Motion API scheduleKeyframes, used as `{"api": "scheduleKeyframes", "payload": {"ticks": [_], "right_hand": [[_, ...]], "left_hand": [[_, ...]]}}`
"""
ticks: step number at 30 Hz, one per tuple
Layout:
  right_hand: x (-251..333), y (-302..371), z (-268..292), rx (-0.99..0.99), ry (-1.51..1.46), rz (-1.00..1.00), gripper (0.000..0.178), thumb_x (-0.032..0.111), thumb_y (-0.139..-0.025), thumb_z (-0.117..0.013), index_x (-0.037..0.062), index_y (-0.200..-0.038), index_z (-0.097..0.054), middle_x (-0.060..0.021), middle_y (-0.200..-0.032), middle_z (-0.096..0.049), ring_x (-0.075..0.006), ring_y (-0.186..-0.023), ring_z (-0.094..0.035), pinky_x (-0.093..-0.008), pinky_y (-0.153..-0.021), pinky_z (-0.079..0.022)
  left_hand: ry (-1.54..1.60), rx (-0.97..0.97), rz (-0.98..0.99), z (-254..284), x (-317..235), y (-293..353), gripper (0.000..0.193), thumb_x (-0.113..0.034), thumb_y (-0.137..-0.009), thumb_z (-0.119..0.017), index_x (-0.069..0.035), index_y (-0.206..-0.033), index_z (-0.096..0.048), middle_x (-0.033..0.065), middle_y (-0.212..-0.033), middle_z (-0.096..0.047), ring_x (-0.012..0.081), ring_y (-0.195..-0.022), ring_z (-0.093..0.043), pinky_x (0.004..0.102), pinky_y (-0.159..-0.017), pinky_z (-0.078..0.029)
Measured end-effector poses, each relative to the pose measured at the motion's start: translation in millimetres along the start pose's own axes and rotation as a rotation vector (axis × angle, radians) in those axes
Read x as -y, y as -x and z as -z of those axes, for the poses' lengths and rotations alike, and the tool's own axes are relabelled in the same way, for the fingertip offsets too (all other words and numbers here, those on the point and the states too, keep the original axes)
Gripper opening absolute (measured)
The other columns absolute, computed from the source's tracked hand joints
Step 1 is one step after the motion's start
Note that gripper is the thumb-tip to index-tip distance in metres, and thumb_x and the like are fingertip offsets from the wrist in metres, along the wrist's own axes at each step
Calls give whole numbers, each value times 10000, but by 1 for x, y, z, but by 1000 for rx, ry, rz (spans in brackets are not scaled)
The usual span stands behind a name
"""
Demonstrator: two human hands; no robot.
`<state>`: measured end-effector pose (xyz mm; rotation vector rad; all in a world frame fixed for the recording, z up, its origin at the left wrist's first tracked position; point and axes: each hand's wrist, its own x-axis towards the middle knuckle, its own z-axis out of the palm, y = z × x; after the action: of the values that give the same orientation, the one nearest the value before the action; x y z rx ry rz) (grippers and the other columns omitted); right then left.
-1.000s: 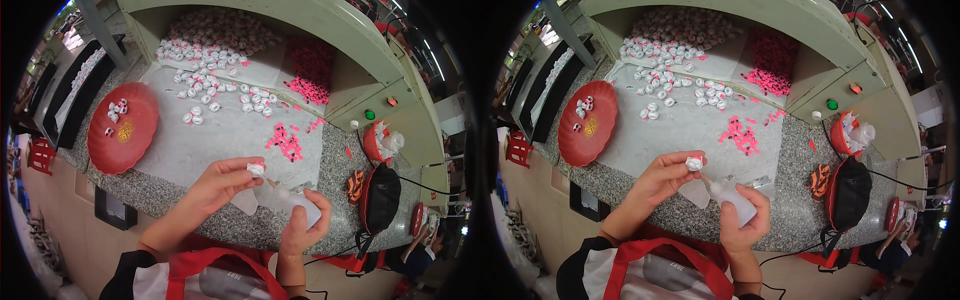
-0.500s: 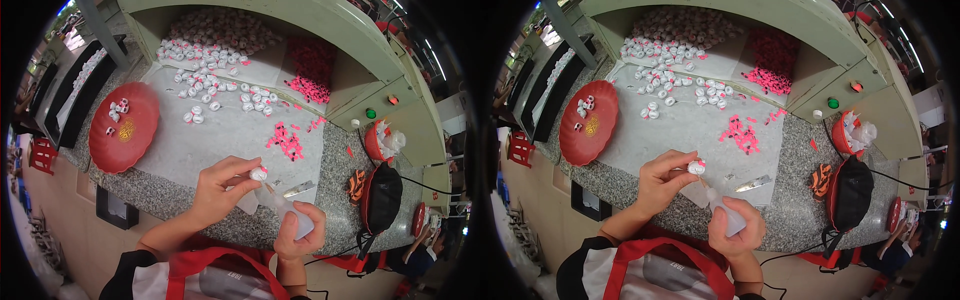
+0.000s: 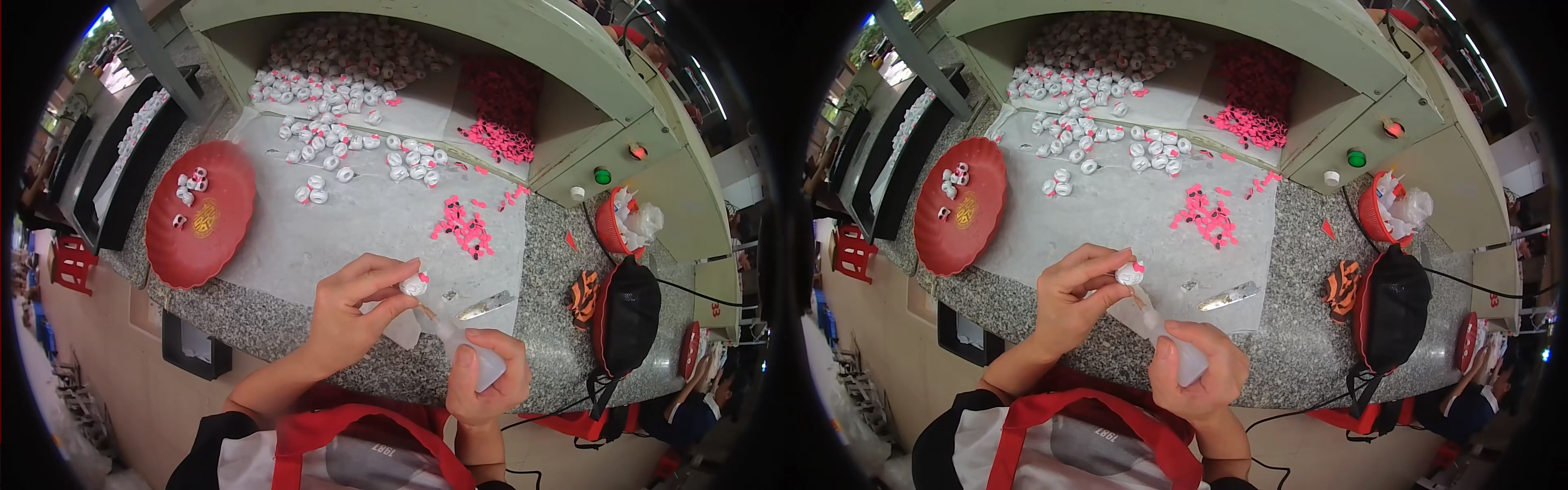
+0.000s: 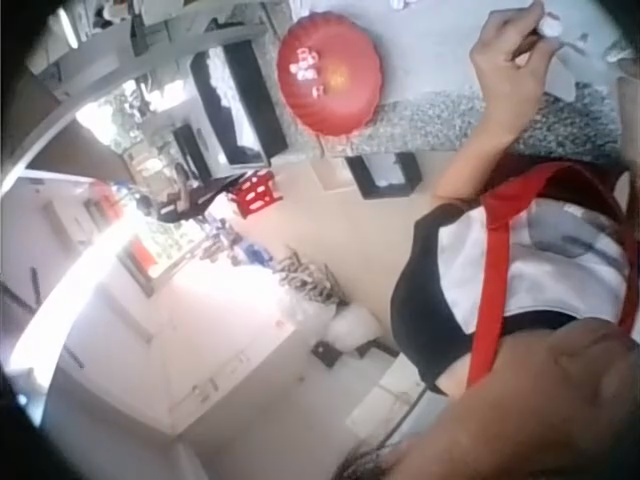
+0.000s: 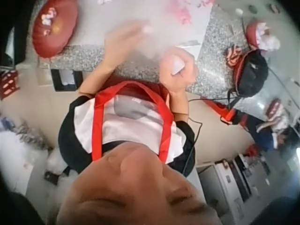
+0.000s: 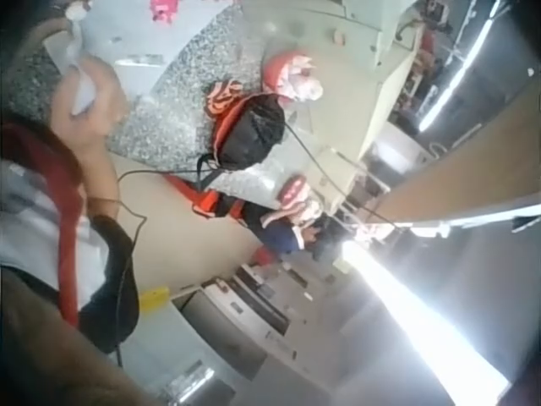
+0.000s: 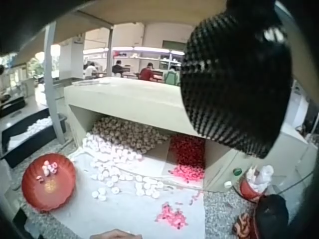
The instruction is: Assembling small toy parts by gluing pink bows onto white cat heads at a factory workstation.
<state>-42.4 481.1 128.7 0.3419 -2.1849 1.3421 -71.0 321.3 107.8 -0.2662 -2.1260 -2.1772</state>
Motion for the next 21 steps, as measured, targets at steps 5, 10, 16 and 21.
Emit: {"api": "scheduleKeyframes", "payload": {"ticks": [5, 10, 16, 21], "right_hand": [[0, -1, 3, -16, 7, -42, 151, 131, -744, -592, 10, -829, -562, -83, -721, -587, -155, -599, -550, -251, -551, -428], [-6, -3, 4, 9, 5, 118, 196, 33, -694, -595, -25, -870, -534, -100, -683, -590, -203, -502, -571, -273, -460, -442], [-7, -4, 4, -9, -11, 123, 186, 30, -694, -588, -21, -864, -533, -98, -660, -583, -200, -489, -562, -268, -449, -432], [-8, -3, 9, 1, 23, 98, 177, 29, -691, -590, -15, -854, -538, -94, -662, -585, -202, -489, -566, -273, -453, -439]], "left_hand": [[14, 0, 38, 1, -1, 1, 369, 140, -725, -566, 41, -1080, -554, 116, -1000, -533, 172, -905, -563, 264, -792, -502], [204, -5, 139, 3, 2, 0, 386, 135, -728, -564, 46, -1102, -537, 126, -1012, -558, 174, -913, -568, 260, -797, -482], [332, 12, 249, 3, -2, -2, 403, 135, -716, -570, 51, -1109, -532, 117, -998, -592, 164, -904, -580, 242, -772, -474], [353, 13, 262, 4, -2, -2, 411, 130, -711, -579, 49, -1111, -531, 120, -999, -596, 163, -903, -582, 243, -776, -477]]}}
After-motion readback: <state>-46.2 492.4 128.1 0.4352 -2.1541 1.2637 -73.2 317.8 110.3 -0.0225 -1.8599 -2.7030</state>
